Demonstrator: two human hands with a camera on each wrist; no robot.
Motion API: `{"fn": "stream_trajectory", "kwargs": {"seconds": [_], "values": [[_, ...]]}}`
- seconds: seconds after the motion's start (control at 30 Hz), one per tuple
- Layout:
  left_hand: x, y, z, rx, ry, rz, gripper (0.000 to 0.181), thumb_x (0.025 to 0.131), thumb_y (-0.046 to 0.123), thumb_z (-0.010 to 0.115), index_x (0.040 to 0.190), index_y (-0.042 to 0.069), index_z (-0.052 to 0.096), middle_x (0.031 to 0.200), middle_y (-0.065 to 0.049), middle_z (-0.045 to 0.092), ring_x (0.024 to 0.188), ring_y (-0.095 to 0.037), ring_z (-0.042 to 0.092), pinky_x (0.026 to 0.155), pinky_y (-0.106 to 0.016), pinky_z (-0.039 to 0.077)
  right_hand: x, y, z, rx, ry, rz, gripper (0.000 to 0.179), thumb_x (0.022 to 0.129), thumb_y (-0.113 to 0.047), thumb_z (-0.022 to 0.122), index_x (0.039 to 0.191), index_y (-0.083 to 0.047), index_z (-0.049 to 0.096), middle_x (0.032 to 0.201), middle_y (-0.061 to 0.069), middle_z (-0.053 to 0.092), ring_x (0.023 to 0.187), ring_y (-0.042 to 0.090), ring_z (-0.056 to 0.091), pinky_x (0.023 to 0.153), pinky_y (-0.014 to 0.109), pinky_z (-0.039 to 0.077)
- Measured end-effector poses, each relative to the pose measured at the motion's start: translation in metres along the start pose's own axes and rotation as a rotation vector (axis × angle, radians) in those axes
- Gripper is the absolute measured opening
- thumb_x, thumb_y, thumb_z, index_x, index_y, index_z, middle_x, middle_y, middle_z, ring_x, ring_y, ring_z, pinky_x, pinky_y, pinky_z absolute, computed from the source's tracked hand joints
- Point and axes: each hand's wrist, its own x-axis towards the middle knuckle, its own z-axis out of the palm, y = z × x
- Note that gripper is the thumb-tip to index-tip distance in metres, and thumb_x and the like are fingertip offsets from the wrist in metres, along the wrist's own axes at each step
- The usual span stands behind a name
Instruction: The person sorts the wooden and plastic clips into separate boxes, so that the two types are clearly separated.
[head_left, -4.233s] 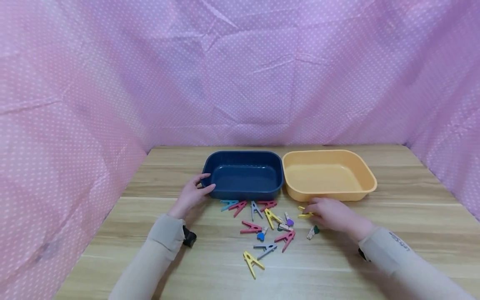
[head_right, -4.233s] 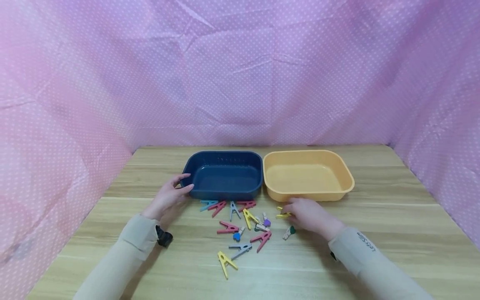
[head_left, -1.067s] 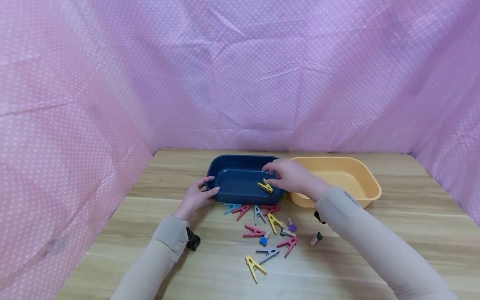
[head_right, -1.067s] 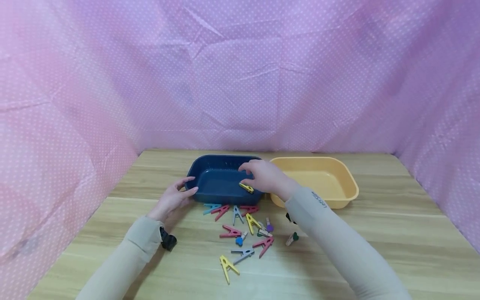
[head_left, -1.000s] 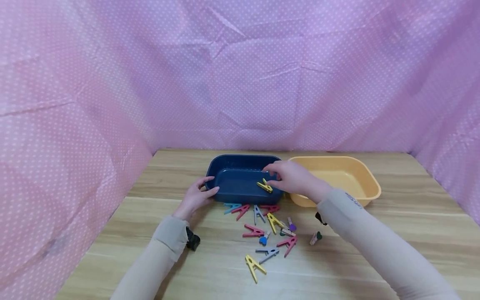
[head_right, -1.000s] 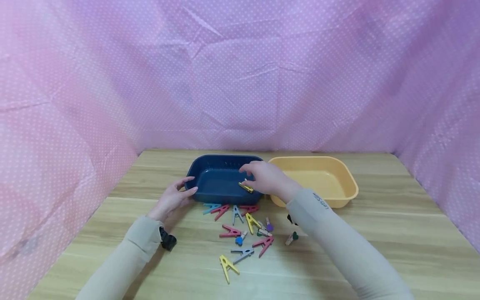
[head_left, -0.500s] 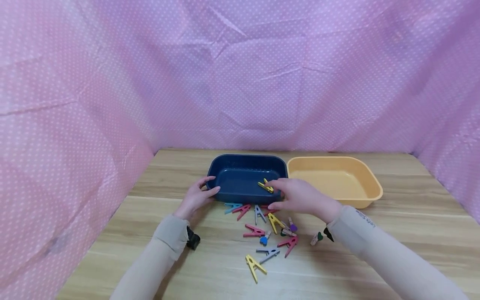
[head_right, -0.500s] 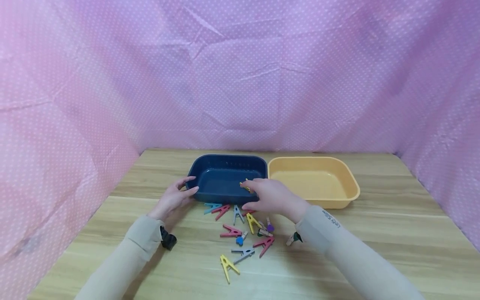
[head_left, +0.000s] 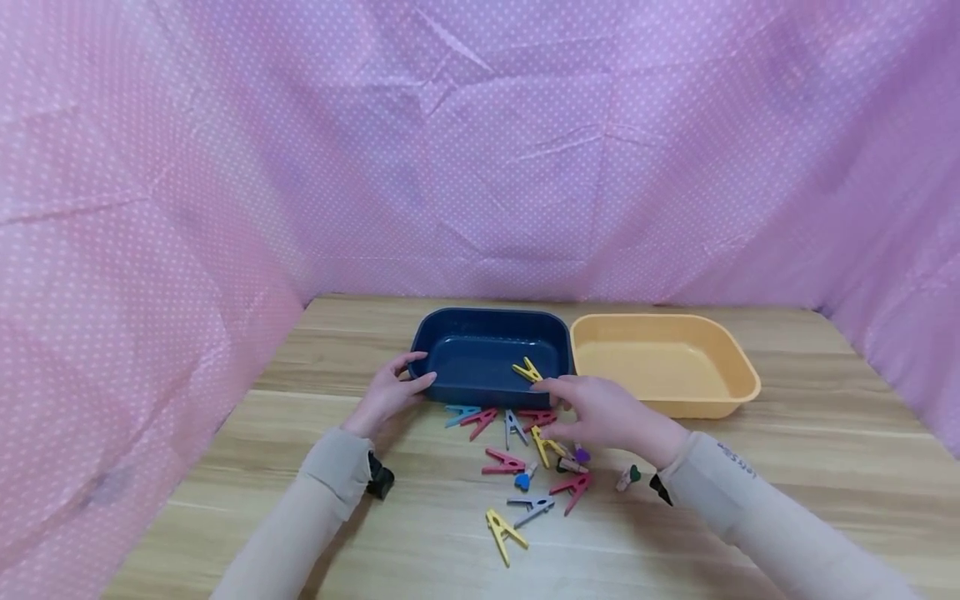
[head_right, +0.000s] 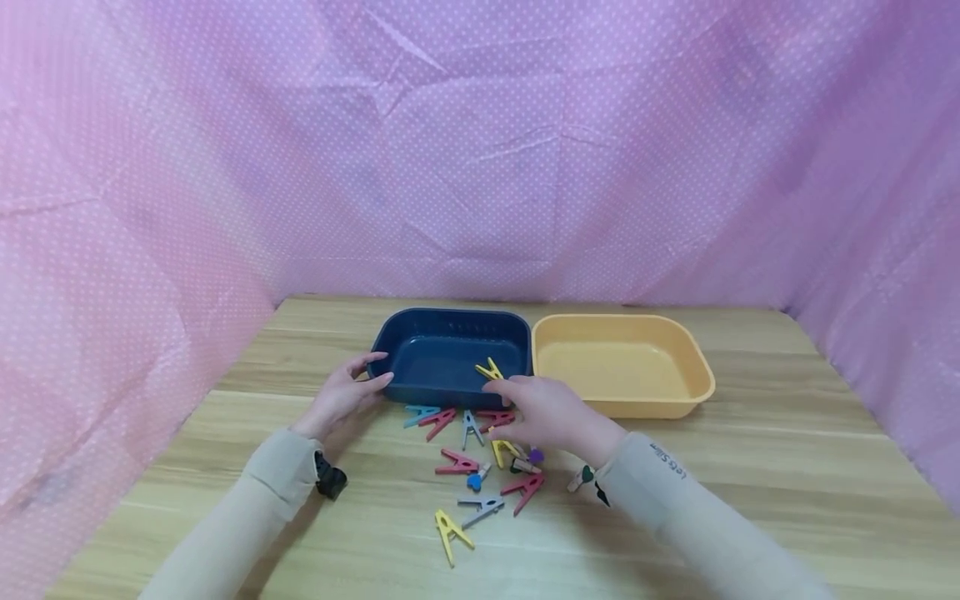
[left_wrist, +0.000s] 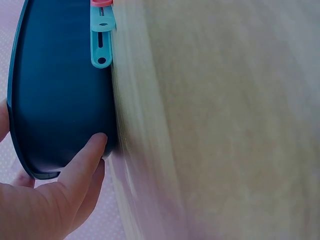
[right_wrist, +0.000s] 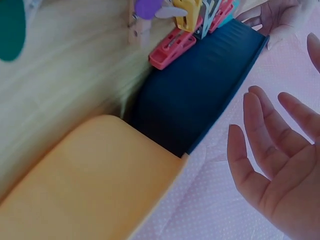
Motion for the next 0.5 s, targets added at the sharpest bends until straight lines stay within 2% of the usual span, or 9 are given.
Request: {"fn": "stream_trajectory", "kwargs": {"seconds": [0.17,0.3,0.5], "values": [[-0.001,0.000,-0.001,0.016,-0.001,-0.010,0.052,0.092,0.020,0.063,0.140,0.013,0.045,0.155,-0.016,0.022,0.119,-0.028,0.052,0.097,-0.039,0.048,-0.003,0.003,0.008,0.019,0.010,-0.013,0.054,0.080,-0.035,0.075,0.126,-0.013,0.058,0.093,0.000,0.065,0.054,0.004,0.041,0.051,0.019,0.040],[-0.002,0.002,-0.001,0.015,-0.001,-0.013,0.052,0.091,0.020,0.064,0.140,0.014,0.045,0.155,-0.015,0.021,0.119,-0.027,0.052,0.097,-0.038,0.049,-0.005,0.005,0.011,0.033,0.006,-0.017,0.054,0.080,-0.034,0.076,0.126,-0.012,0.058,0.094,0.001,0.066,0.056,0.003,0.044,0.054,0.019,0.043],[-0.001,0.001,0.000,0.020,0.002,-0.014,0.052,0.091,0.020,0.064,0.139,0.013,0.045,0.155,-0.016,0.021,0.120,-0.028,0.050,0.097,-0.039,0.048,-0.006,0.005,0.017,0.056,-0.037,0.022,0.054,0.081,-0.035,0.074,0.126,-0.011,0.057,0.098,0.001,0.067,0.072,0.009,0.057,0.065,0.024,0.050]]}}
